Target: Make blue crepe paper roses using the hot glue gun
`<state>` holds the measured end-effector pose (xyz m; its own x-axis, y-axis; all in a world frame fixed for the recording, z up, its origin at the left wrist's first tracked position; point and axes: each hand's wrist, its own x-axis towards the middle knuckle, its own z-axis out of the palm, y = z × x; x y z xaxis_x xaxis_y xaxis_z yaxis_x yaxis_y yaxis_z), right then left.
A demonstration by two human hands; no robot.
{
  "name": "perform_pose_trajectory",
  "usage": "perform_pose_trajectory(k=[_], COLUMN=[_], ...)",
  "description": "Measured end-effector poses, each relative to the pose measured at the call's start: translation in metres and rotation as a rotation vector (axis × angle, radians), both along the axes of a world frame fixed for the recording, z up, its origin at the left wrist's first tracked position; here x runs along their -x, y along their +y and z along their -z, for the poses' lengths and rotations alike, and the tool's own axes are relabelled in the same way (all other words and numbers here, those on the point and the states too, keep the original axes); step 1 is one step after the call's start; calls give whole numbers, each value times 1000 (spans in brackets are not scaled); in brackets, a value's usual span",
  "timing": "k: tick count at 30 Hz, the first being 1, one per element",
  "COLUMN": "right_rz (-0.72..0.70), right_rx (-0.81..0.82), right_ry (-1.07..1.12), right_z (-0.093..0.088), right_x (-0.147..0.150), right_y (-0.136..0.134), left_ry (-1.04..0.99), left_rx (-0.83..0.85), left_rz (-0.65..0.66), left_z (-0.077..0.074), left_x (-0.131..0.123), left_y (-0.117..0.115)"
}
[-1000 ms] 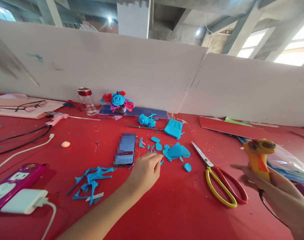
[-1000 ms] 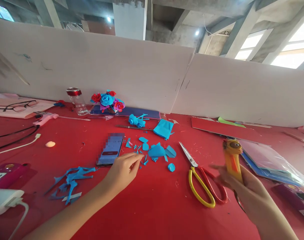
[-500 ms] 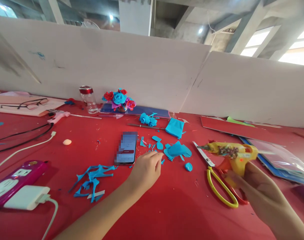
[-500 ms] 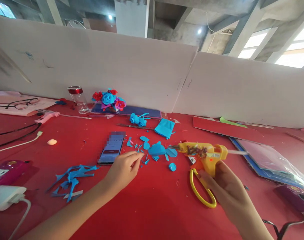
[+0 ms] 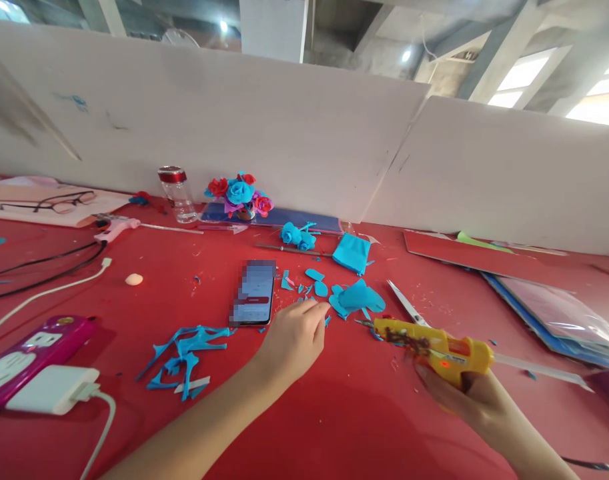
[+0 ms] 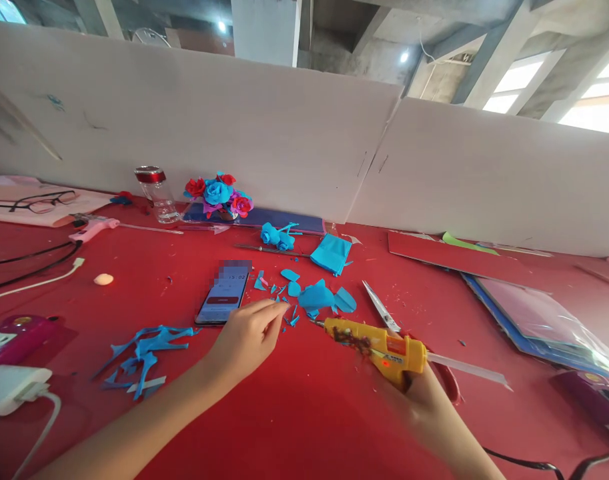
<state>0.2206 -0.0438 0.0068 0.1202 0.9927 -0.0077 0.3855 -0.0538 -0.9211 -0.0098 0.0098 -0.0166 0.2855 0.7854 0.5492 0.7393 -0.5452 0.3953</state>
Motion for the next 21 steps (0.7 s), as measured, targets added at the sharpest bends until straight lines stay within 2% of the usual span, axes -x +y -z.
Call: perform_pose_trajectory(k=[5,11,18,21], right_rz=[71,68,62,69], right_rx=[84,154,134,71], right_ry=[50,43,13,-23], right_z=[4,8,6,11], right_x=[6,3,6,5], right_y=[2,3,6,6], left_ry=[6,26,18,18], left_rx=[27,18,12,13], left_rz=[14,11,23,16], left_z=[-1,1,1,1], left_x=[-1,-2,-1,-1], left_y=[-2,-2,-2,-2])
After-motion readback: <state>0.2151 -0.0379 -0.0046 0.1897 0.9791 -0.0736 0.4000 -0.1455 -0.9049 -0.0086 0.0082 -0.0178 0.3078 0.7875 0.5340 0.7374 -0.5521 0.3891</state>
